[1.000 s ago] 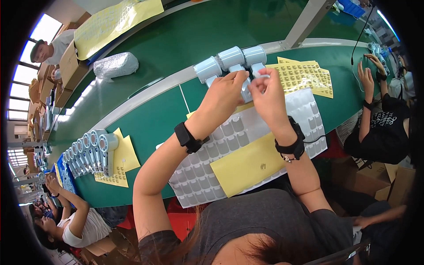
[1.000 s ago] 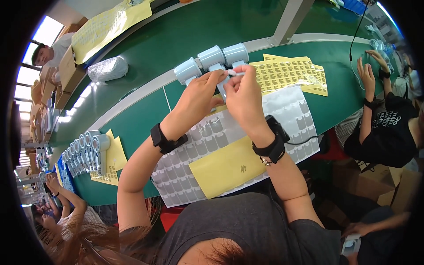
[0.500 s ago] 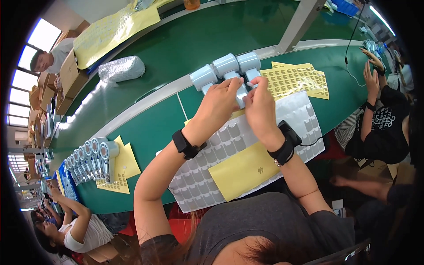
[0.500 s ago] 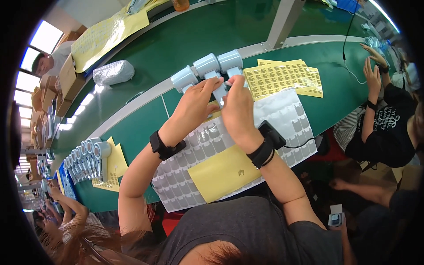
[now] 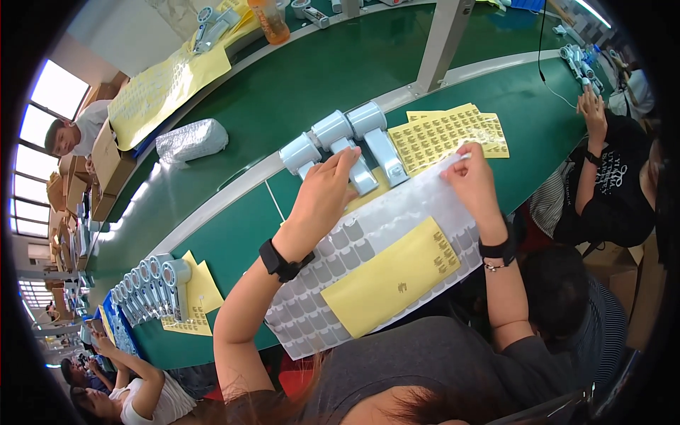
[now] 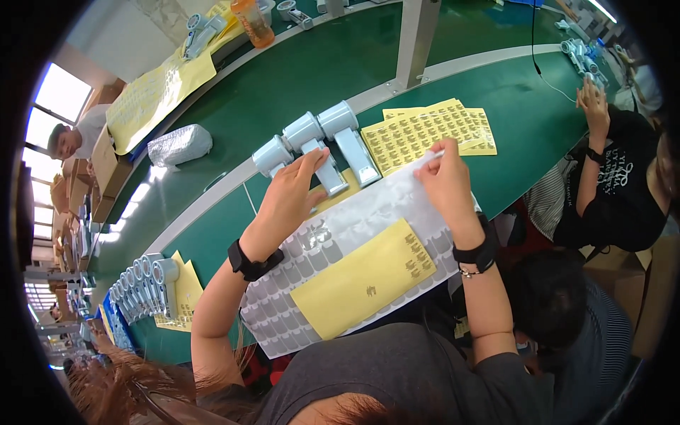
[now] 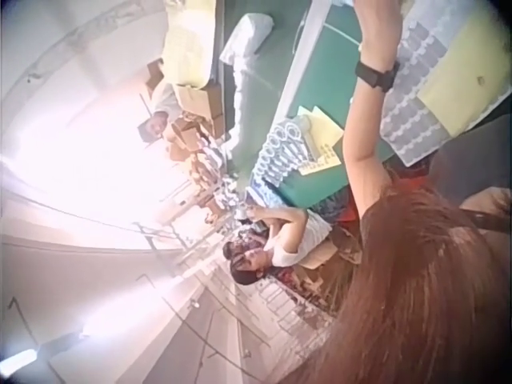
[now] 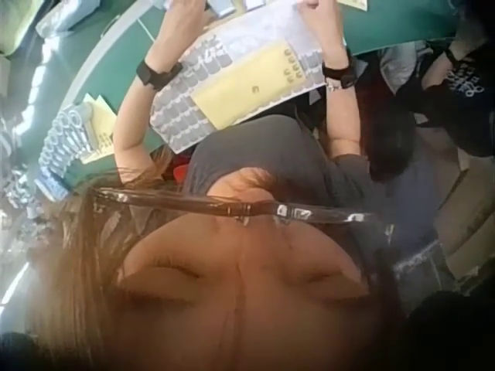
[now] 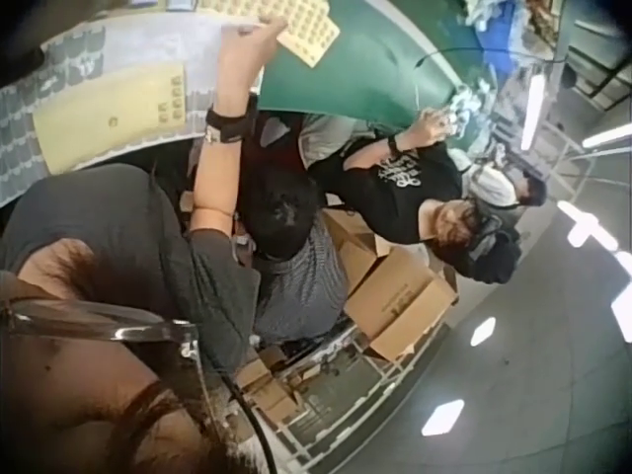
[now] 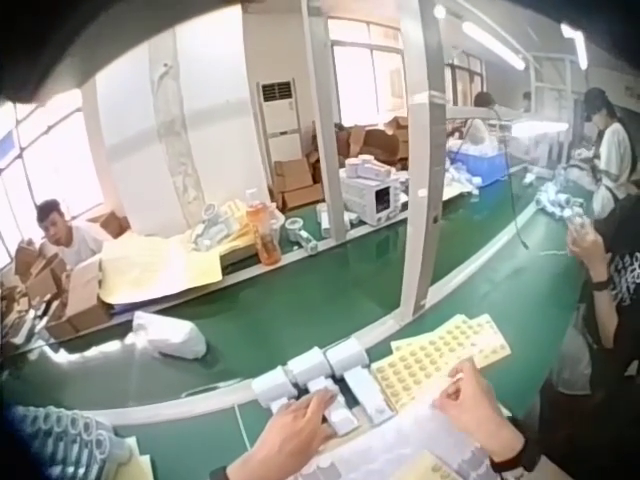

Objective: The person peels stickers from a sheet and applies them to the base of handheld fans, then presses a small plastic cover into the charging port of each fan before setting it aside.

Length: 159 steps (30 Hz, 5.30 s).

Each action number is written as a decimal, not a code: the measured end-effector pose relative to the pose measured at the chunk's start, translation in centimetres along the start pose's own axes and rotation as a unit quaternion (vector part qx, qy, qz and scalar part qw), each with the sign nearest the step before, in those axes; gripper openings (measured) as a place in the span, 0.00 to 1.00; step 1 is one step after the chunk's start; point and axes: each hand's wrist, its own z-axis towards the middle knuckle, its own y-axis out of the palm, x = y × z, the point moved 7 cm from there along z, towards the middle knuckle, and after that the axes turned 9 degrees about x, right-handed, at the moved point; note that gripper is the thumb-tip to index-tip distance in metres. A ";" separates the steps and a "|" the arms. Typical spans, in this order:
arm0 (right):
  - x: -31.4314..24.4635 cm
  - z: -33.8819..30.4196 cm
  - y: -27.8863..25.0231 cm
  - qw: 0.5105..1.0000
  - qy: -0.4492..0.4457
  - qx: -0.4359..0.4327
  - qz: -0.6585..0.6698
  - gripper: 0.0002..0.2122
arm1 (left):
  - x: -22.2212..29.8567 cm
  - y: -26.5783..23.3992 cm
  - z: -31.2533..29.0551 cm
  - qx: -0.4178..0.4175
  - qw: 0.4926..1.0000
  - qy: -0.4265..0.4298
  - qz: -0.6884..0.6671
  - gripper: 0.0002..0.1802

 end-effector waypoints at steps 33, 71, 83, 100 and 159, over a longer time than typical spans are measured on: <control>0.2 -7.2 -1.5 0.969 -0.134 -0.171 -0.119 0.05 | 13.7 5.6 -6.4 -0.200 0.972 0.123 0.025 0.43; -6.6 0.3 11.6 0.921 -0.245 -0.253 -0.169 0.07 | 5.9 -1.5 -5.1 -0.092 0.995 0.026 0.003 0.26; -11.6 -0.6 8.5 0.874 -0.476 0.027 -0.094 0.32 | -4.0 -5.7 -1.9 0.159 0.969 -0.051 0.181 0.29; -10.3 9.5 19.6 0.972 -0.206 -0.115 0.020 0.47 | -12.7 -6.4 4.7 0.113 0.964 -0.230 0.066 0.31; -11.9 2.1 18.1 0.913 -0.248 -0.290 0.147 0.28 | -13.4 -22.3 -32.0 0.130 0.796 -0.478 0.349 0.31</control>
